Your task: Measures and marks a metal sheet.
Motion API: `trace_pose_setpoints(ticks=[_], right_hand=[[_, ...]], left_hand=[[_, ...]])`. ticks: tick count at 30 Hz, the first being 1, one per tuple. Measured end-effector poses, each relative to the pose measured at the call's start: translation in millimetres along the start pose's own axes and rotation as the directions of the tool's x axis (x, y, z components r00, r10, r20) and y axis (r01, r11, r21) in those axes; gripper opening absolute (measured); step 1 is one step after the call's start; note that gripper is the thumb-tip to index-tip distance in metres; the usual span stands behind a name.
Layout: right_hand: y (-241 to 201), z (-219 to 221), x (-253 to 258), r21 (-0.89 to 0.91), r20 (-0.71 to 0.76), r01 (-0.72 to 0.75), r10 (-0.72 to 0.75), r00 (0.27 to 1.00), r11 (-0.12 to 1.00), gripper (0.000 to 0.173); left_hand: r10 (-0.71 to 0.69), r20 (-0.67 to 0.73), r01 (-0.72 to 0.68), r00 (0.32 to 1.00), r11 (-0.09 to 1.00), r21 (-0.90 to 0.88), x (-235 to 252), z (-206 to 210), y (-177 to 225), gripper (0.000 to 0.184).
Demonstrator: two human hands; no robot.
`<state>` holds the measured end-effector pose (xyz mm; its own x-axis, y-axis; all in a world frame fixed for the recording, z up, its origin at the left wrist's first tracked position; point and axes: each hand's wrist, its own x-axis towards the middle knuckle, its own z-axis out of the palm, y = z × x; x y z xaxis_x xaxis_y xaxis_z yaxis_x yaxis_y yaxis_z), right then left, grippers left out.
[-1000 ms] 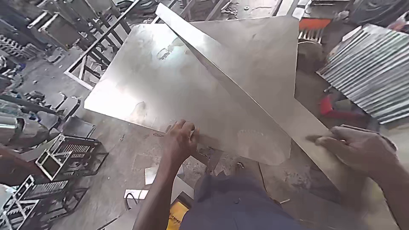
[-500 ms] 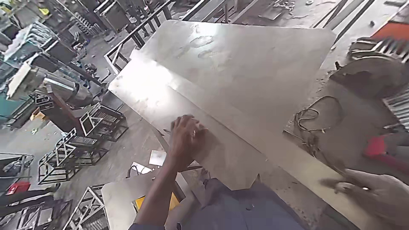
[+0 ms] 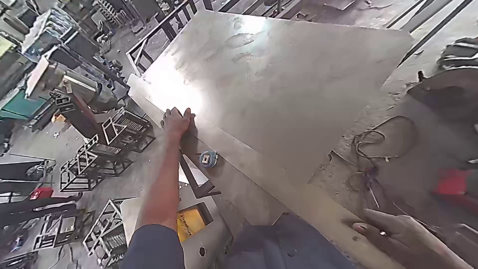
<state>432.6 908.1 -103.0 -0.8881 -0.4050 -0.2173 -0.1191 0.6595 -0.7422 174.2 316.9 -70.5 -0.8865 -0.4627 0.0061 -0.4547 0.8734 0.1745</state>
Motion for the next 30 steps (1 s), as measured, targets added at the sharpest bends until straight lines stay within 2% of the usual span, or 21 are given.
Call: trace_pose_setpoints(ticks=[6,8,10,12,16,20,22,25,30], right_hand=[[1.2,12.1,7.7,0.061,-0.069,0.075,-0.071,0.995,0.995,0.054],[-1.7,14.3,10.6,0.089,-0.074,0.073,-0.066,0.995,0.993,0.052],[-6.2,13.0,12.1,0.115,-0.060,0.051,-0.044,0.997,0.992,0.050],[-9.9,12.3,12.2,0.118,-0.060,0.039,-0.033,0.998,0.992,0.049],[-12.7,14.7,12.2,0.122,-0.049,0.015,-0.009,0.999,0.992,0.045],[-15.2,6.6,16.6,0.140,0.063,-0.031,0.022,0.998,0.990,0.045],[-19.3,1.2,22.3,0.160,0.089,-0.033,0.019,0.996,0.987,0.041],[-26.8,3.7,39.9,0.168,0.042,-0.012,0.005,0.999,0.986,0.039],[-41.6,3.1,63.1,0.352,0.173,-0.069,0.007,0.985,0.933,0.035]], left_hand=[[0.154,0.040,-0.148,0.987,0.983,-0.108,22.5,-2.0,2.8,0.060],[0.155,0.053,-0.145,0.986,0.978,-0.152,29.5,-1.0,5.3,0.070],[0.100,-0.004,-0.099,0.995,0.985,-0.142,30.2,1.9,9.8,0.078],[0.062,-0.028,-0.064,0.998,0.995,-0.072,30.1,4.6,13.4,0.078],[0.078,-0.034,-0.078,0.996,0.997,-0.003,34.1,7.2,16.6,0.071],[0.019,-0.071,-0.021,0.997,1.000,-0.020,29.0,7.0,21.0,0.074],[-0.022,-0.084,0.020,0.996,1.000,-0.023,29.6,8.1,25.3,0.086],[-0.096,-0.056,0.097,0.994,0.995,0.012,34.5,12.6,30.9,0.107],[-0.124,-0.070,0.121,0.990,0.991,-0.049,33.1,9.0,31.4,0.099]])
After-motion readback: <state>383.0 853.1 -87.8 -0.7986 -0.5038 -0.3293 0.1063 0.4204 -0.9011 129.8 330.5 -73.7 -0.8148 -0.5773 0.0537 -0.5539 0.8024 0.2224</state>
